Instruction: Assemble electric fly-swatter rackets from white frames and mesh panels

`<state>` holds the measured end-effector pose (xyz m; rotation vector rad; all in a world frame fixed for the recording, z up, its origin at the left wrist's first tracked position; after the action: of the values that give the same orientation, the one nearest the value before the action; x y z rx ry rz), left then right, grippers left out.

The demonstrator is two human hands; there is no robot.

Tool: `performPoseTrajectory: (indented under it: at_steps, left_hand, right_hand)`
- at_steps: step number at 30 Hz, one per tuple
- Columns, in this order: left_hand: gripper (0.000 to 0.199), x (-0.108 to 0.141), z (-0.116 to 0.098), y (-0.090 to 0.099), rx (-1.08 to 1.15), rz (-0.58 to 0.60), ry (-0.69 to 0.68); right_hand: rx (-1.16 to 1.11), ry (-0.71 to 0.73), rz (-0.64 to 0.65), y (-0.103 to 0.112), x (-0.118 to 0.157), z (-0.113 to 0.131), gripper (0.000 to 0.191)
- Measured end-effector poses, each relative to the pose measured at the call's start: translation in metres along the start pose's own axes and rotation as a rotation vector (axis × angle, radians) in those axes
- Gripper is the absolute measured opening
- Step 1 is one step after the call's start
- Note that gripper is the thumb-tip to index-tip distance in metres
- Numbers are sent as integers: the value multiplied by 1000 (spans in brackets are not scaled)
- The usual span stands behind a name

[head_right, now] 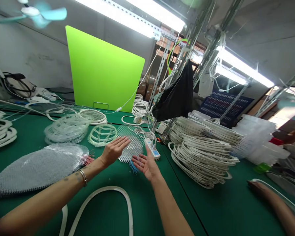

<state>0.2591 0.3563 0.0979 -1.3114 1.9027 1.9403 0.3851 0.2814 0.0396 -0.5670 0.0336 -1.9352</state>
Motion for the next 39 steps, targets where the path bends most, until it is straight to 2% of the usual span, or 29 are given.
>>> performPoseTrajectory:
  at_steps: [3, 5, 7, 11, 14, 17, 20, 22, 24, 27, 31, 35, 39]
  left_hand:
    - [45, 25, -34, 38, -25, -60, -159]
    - [47, 52, -62, 63, -82, -110, -275]
    - [50, 82, -82, 81, -126, -115, -333]
    - [55, 135, -97, 101, -95, -38, -327]
    - [60, 171, -112, 110, -59, 27, -360]
    - [65, 201, -124, 118, 8, 133, -255]
    - [60, 228, -120, 125, 72, 200, 12]
    - [58, 246, -123, 117, 89, 301, 92]
    - [64, 261, -131, 100, 93, 423, 76]
    - [72, 274, -135, 82, 65, 464, 81]
    - [68, 277, -135, 76, 10, 419, 126]
    - [64, 274, -137, 92, -31, 382, 112]
    - [42, 265, -128, 119, 13, 300, 149]
  right_hand:
    - [-155, 45, 116, -20, 35, -5, 52]
    - [-253, 87, 135, -29, 57, -13, 44]
    - [-328, 67, 139, -35, 77, -31, 42]
    - [-385, -104, 153, -43, 120, -84, 46]
    - [-387, -175, 148, -41, 156, -116, 61]
    - [-356, -228, 117, -29, 189, -141, 72]
    - [-332, -276, 22, -3, 212, -162, 74]
    - [-322, -281, -40, 12, 221, -171, 79]
    - [-311, -272, -82, 21, 226, -176, 86]
    - [-261, -266, -100, 21, 229, -180, 90]
    - [-200, -270, -81, 10, 230, -179, 88]
    - [-193, -283, -50, 0, 228, -177, 89]
    - [-182, -318, -96, 1, 228, -181, 91]
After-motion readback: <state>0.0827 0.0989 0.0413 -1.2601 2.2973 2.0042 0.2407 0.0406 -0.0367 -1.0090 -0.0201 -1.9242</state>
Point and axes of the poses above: each hand's wrist, its own x-axis away from the middle knuckle, its own y-axis out of the back of the hand, z = x × y, the point moved 10 cm from there along -x, towards the middle knuckle, and after that the axes turned 1 degree about -z, right-handed, at the moved point
